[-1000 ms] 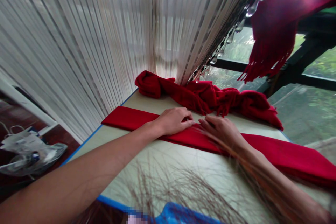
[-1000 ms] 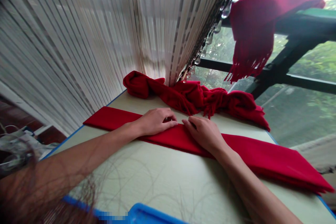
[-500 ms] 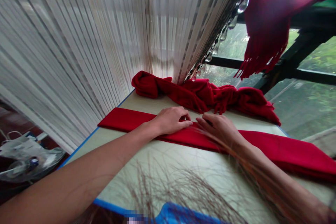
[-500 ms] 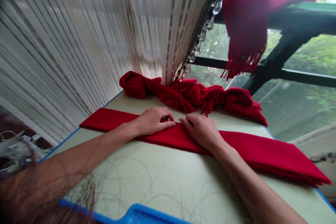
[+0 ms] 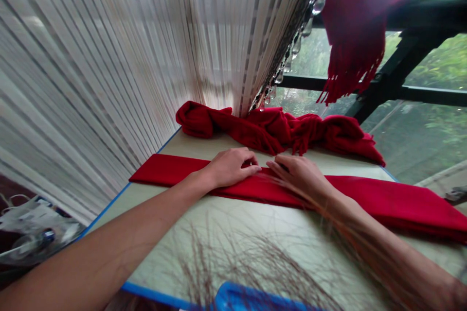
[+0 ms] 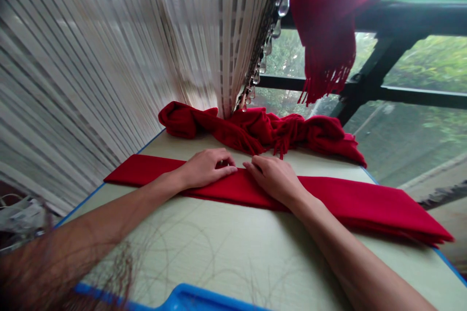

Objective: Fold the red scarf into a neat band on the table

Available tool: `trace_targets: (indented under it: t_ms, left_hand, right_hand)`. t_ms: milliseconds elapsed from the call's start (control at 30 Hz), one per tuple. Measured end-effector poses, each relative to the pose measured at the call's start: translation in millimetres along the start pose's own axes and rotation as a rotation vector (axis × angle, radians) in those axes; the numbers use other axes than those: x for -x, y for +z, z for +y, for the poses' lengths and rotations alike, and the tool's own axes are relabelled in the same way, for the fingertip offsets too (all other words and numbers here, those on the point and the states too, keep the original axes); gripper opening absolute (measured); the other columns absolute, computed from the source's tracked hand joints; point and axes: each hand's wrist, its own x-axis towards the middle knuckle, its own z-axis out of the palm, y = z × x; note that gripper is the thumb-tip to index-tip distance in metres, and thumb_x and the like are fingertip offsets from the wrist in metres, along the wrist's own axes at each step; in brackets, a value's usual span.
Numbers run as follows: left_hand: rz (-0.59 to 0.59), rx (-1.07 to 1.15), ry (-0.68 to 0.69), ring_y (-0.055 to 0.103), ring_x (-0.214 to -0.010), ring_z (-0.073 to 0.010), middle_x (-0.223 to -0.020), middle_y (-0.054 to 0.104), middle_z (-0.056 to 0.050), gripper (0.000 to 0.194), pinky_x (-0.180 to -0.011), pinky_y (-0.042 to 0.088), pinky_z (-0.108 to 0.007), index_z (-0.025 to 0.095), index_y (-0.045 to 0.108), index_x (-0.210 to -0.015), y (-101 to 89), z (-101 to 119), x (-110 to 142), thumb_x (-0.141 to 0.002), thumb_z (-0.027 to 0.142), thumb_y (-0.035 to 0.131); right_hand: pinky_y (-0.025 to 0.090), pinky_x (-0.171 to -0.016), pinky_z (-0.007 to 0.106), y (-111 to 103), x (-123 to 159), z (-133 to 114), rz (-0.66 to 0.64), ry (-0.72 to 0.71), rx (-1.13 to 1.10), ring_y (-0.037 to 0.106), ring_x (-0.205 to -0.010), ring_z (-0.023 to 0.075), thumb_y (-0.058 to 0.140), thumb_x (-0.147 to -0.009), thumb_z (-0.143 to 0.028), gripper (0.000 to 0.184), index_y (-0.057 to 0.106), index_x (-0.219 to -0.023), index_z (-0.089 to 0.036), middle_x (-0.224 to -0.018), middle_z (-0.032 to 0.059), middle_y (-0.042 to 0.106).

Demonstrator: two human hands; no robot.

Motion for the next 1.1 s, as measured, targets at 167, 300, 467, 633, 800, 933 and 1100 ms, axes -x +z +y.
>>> trace_targets:
  t_ms: [167, 300, 467, 633, 800, 933, 1100]
  left_hand:
    - [-0.006, 0.009, -0.006, 0.064, -0.089, -0.0191, -0.099, 0.072, -0.003, 0.024, -0.077, 0.045, -0.028, 0.02, 0.071, -0.097, -0.9, 1, -1, -0.095, 0.041, 0.059]
    - [-0.019, 0.019, -0.025, 0.064, -0.087, -0.0188, -0.097, 0.073, -0.003, 0.027, -0.076, 0.045, -0.028, 0.02, 0.071, -0.098, -2.6, 2, -2, -0.097, 0.042, 0.055]
    - [-0.035, 0.024, -0.058, 0.064, -0.083, -0.0183, -0.094, 0.073, -0.003, 0.028, -0.072, 0.044, -0.028, 0.02, 0.071, -0.096, -5.0, 4, -1, -0.097, 0.041, 0.054]
    - [-0.029, 0.006, -0.041, 0.063, -0.085, -0.0184, -0.095, 0.071, -0.004, 0.026, -0.074, 0.045, -0.028, 0.019, 0.071, -0.096, -6.1, 6, 0, -0.097, 0.039, 0.055]
    - [0.005, -0.012, -0.025, 0.062, -0.085, -0.0177, -0.096, 0.068, -0.003, 0.021, -0.076, 0.045, -0.029, 0.019, 0.071, -0.095, -4.5, 6, 1, -0.095, 0.037, 0.058]
    - [0.008, 0.003, -0.023, 0.062, -0.085, -0.0172, -0.095, 0.067, -0.002, 0.019, -0.077, 0.046, -0.029, 0.02, 0.071, -0.097, -3.0, 5, 1, -0.094, 0.036, 0.061]
    - [0.023, 0.018, -0.011, 0.061, -0.085, -0.0167, -0.093, 0.066, -0.002, 0.019, -0.077, 0.046, -0.028, 0.02, 0.071, -0.096, -2.0, 3, 0, -0.094, 0.036, 0.062]
  right_hand:
    - [0.026, -0.06, 0.03, -3, 0, -1, 0.008, 0.012, 0.015, 0.057, -0.066, 0.0185, 0.035, -0.099, -0.052, 0.042, 0.056, -0.075, -0.024, -0.073, 0.0043, 0.068]
    - [0.024, -0.059, 0.031, -6, -1, -3, 0.025, 0.036, 0.033, 0.056, -0.063, 0.0187, 0.034, -0.099, -0.053, 0.043, 0.057, -0.077, -0.024, -0.07, 0.0042, 0.068]
    - [0.023, -0.057, 0.03, -8, 0, -6, 0.021, 0.059, 0.071, 0.055, -0.061, 0.0181, 0.039, -0.098, -0.052, 0.038, 0.057, -0.079, -0.025, -0.068, 0.0031, 0.067]
    - [0.023, -0.056, 0.029, -11, 3, -8, 0.047, 0.044, 0.086, 0.056, -0.065, 0.0171, 0.042, -0.099, -0.049, 0.035, 0.056, -0.079, -0.023, -0.078, 0.003, 0.067]
    - [0.031, -0.061, 0.028, -15, 5, -12, 0.094, -0.015, 0.028, 0.054, -0.071, 0.015, 0.045, -0.099, -0.042, 0.031, 0.054, -0.078, -0.022, -0.086, 0.0029, 0.063]
    - [0.031, -0.062, 0.028, -12, 4, -12, 0.077, -0.014, 0.001, 0.053, -0.07, 0.0144, 0.046, -0.099, -0.041, 0.03, 0.052, -0.077, -0.022, -0.083, 0.0013, 0.061]
    - [0.03, -0.061, 0.028, -9, 5, -11, 0.092, -0.005, -0.039, 0.053, -0.07, 0.0143, 0.045, -0.098, -0.043, 0.03, 0.052, -0.077, -0.023, -0.084, 0.001, 0.062]
